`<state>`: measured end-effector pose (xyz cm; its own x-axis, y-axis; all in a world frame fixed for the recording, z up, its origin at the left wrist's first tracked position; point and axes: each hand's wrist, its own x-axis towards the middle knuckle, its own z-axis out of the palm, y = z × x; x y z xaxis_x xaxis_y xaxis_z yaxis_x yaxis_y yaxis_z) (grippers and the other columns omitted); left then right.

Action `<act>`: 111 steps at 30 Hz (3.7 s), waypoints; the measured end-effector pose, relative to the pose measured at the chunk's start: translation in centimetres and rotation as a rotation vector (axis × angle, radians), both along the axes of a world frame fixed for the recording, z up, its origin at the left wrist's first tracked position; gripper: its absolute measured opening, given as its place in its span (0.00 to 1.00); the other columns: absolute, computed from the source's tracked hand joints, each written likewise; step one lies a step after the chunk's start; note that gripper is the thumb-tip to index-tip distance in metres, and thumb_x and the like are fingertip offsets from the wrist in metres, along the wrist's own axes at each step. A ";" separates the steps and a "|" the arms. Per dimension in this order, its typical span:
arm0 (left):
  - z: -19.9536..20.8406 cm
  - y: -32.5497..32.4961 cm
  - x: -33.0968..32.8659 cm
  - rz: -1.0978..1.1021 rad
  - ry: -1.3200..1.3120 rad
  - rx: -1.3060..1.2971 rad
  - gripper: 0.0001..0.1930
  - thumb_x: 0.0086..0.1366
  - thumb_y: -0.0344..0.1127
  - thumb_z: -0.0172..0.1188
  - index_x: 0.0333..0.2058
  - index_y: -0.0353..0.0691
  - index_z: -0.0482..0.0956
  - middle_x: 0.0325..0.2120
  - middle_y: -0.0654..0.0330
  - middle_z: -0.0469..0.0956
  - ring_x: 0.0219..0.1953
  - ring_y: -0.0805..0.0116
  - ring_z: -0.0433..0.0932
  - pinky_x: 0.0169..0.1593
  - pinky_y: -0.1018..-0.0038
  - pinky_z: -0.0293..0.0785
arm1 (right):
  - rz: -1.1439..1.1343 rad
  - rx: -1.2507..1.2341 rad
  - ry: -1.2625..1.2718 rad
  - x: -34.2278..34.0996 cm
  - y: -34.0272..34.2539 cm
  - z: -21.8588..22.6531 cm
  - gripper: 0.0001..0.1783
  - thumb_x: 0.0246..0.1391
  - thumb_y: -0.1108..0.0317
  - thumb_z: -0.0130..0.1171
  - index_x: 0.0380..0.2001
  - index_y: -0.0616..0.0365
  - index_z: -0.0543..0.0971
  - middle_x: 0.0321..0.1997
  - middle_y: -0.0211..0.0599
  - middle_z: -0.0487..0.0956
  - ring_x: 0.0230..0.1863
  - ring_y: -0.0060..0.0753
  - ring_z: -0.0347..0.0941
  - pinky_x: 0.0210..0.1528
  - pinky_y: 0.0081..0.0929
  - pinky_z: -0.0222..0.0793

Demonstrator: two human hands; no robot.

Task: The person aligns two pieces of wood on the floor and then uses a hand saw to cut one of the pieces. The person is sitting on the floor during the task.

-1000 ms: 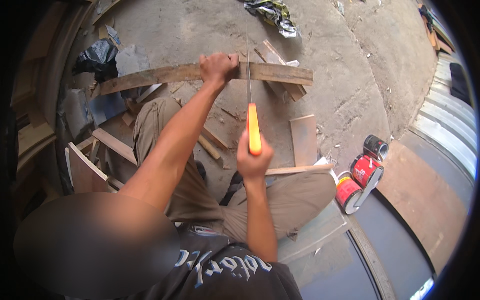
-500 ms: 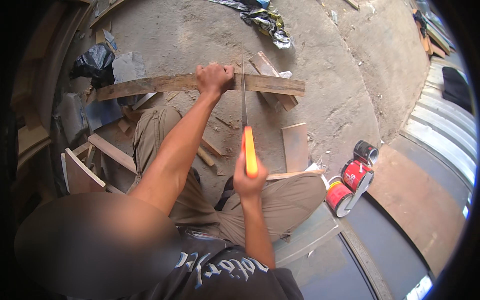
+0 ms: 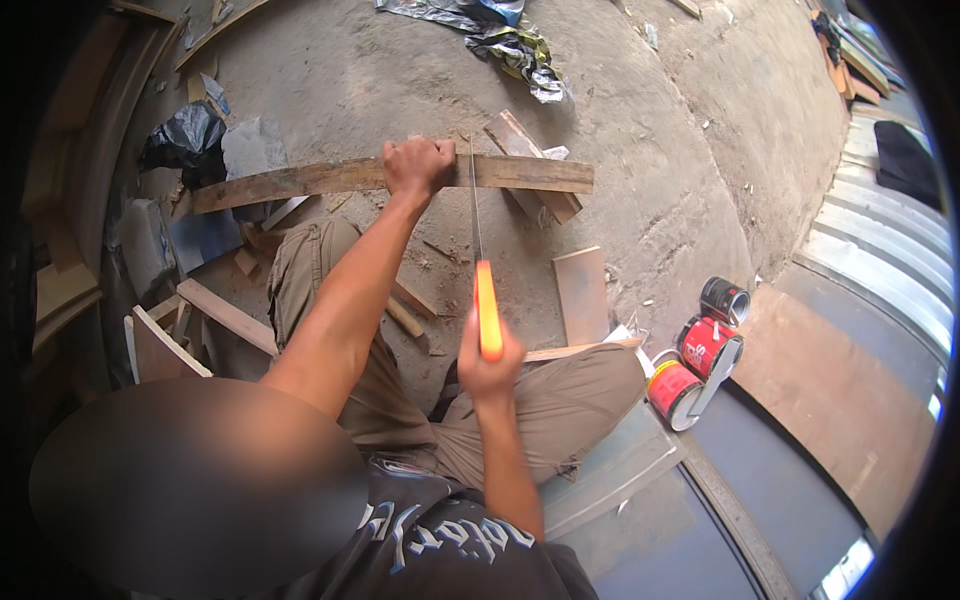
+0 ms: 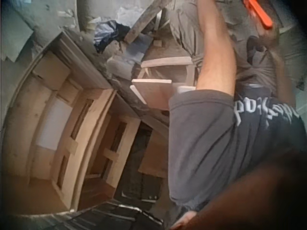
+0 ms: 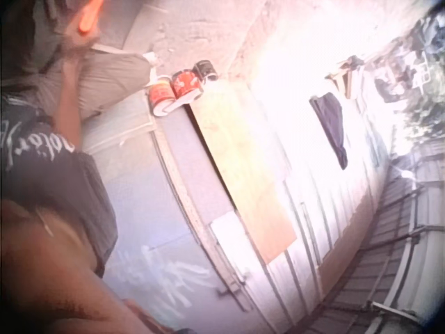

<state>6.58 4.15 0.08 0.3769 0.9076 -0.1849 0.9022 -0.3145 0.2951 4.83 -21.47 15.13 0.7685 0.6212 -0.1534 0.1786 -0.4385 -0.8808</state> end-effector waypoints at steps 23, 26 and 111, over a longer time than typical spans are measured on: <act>-1.3 0.4 0.0 -0.017 0.056 0.071 0.26 0.61 0.49 0.43 0.23 0.39 0.87 0.24 0.48 0.83 0.26 0.57 0.82 0.46 0.62 0.64 | 0.011 0.023 -0.031 0.0 2.2 -1.8 0.09 0.59 0.70 0.58 0.27 0.65 0.79 0.15 0.43 0.73 0.15 0.32 0.70 0.22 0.30 0.65; 0.1 0.1 0.3 -0.012 0.031 -0.001 0.27 0.60 0.48 0.42 0.24 0.35 0.86 0.26 0.45 0.83 0.26 0.53 0.82 0.46 0.62 0.65 | -0.009 0.007 -0.071 -2.3 -3.2 0.7 0.07 0.58 0.72 0.59 0.29 0.66 0.79 0.16 0.42 0.74 0.16 0.32 0.71 0.22 0.29 0.66; -0.6 -0.2 1.1 -0.024 -0.046 0.045 0.27 0.61 0.49 0.43 0.22 0.35 0.86 0.22 0.45 0.82 0.23 0.53 0.81 0.44 0.62 0.66 | -0.004 0.069 0.018 3.1 6.1 -3.0 0.11 0.60 0.68 0.60 0.27 0.65 0.77 0.16 0.36 0.68 0.20 0.22 0.62 0.23 0.27 0.62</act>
